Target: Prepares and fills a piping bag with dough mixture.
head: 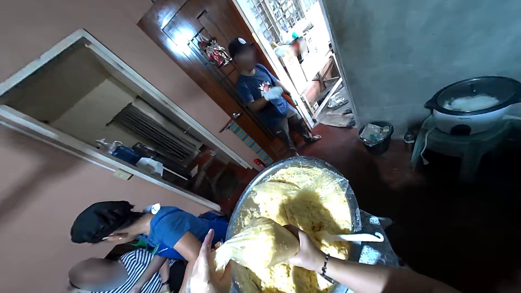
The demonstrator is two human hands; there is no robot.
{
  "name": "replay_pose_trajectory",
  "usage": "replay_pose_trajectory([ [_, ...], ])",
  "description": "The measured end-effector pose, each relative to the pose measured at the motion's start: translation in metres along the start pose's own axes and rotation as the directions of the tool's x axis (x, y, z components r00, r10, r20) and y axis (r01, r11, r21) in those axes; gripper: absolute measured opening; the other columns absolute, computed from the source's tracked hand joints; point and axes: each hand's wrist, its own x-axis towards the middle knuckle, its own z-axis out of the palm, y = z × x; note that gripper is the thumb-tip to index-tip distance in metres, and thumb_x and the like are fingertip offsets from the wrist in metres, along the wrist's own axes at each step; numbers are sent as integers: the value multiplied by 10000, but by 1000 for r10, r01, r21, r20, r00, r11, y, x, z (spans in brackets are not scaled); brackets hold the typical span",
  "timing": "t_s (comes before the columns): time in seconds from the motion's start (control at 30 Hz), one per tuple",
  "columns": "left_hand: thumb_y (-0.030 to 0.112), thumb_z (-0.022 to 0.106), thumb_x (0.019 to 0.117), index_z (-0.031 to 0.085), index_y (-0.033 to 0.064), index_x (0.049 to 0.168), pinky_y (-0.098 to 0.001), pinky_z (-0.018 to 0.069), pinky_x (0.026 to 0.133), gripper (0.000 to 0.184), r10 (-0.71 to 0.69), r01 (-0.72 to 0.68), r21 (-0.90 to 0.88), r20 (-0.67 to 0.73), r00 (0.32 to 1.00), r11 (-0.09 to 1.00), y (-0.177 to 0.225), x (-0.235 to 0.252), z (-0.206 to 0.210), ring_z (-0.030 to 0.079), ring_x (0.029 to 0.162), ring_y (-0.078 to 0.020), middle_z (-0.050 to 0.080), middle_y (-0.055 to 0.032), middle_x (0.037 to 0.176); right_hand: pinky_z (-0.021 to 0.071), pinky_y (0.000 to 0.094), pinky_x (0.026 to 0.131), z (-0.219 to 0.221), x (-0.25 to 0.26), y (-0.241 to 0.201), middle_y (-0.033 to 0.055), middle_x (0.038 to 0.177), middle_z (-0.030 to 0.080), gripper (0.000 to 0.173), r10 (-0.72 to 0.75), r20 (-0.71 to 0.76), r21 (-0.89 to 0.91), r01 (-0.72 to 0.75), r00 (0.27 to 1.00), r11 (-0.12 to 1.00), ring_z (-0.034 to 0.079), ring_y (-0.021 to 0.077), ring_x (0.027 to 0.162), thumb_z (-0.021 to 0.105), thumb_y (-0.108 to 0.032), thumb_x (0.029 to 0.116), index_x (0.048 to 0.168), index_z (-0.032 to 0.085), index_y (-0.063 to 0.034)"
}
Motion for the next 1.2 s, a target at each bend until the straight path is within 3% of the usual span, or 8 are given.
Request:
replay_pose_trajectory([
  [0.17, -31, 719, 748, 717, -67, 1081, -597, 559, 797, 335, -70, 72, 99, -21, 997, 993, 14, 3, -4, 728, 856, -393, 737, -236, 943, 529, 259, 1036, 1, 0, 2, 92, 1221, 702, 741, 10, -22, 20, -10, 1000, 1000, 665, 82, 1127, 928, -100, 670, 1318, 589, 22],
  [0.37, 146, 745, 872, 734, -58, 1053, -607, 525, 859, 273, -417, 407, 92, 158, 895, 909, 28, 12, -9, 707, 880, -387, 723, -252, 936, 533, 265, 1025, -2, 2, 1, 103, 1217, 700, 725, 31, -50, 10, -30, 998, 999, 667, 89, 1120, 907, -85, 679, 1320, 586, 22],
  [0.5, 106, 793, 773, 700, -7, 934, -295, 596, 625, 218, -362, 486, -325, 374, 854, 812, 13, 2, -13, 668, 623, -83, 701, -19, 743, 527, 265, 1033, -3, 1, -3, 107, 1227, 696, 702, 39, -60, 25, -38, 997, 999, 662, 96, 1129, 899, -72, 691, 1313, 591, 32],
  [0.63, 180, 862, 691, 739, 128, 845, -200, 609, 699, 204, -258, 518, -596, 468, 845, 614, 30, 3, -26, 707, 718, -4, 750, 83, 779, 514, 273, 1048, -6, 5, -5, 120, 1256, 677, 682, 17, -31, 43, -16, 999, 999, 645, 107, 1155, 880, -51, 703, 1312, 588, 47],
  [0.73, 389, 880, 746, 797, 227, 951, -222, 604, 841, 275, -145, 374, -758, 353, 924, 535, 13, -2, -18, 704, 967, -32, 747, 94, 1088, 523, 297, 1043, -6, 14, -7, 130, 1255, 678, 647, -8, 3, 21, 8, 1000, 1000, 649, 124, 1153, 860, -55, 726, 1306, 594, 50],
  [0.83, 404, 754, 906, 712, 133, 1253, -324, 557, 1016, 442, -89, 262, -853, 250, 964, 451, 7, 5, -8, 644, 1226, -165, 654, -16, 1389, 512, 319, 1068, -5, 25, -21, 175, 1297, 654, 693, 39, 34, -1, -39, 999, 999, 636, 158, 1192, 850, 2, 714, 1340, 563, 82],
  [0.97, 479, 677, 929, 719, 153, 1178, -328, 564, 1004, 412, -240, 212, -879, 117, 964, 426, 33, 24, -2, 668, 1215, -161, 706, -6, 1322, 549, 334, 1008, 2, 41, -37, 150, 1257, 668, 700, 257, 126, 22, -262, 958, 965, 657, 160, 1134, 818, 72, 719, 1367, 559, 17],
  [1.2, 229, 325, 1110, 614, 126, 1135, -363, 545, 1038, 307, -367, 28, -973, -60, 928, 229, 52, 41, 2, 674, 1209, -202, 732, -58, 1233, 536, 311, 1029, 5, 60, -31, 122, 1319, 635, 869, 115, 366, 108, -165, 923, 980, 638, 140, 1171, 860, 67, 665, 1442, 479, -12],
])
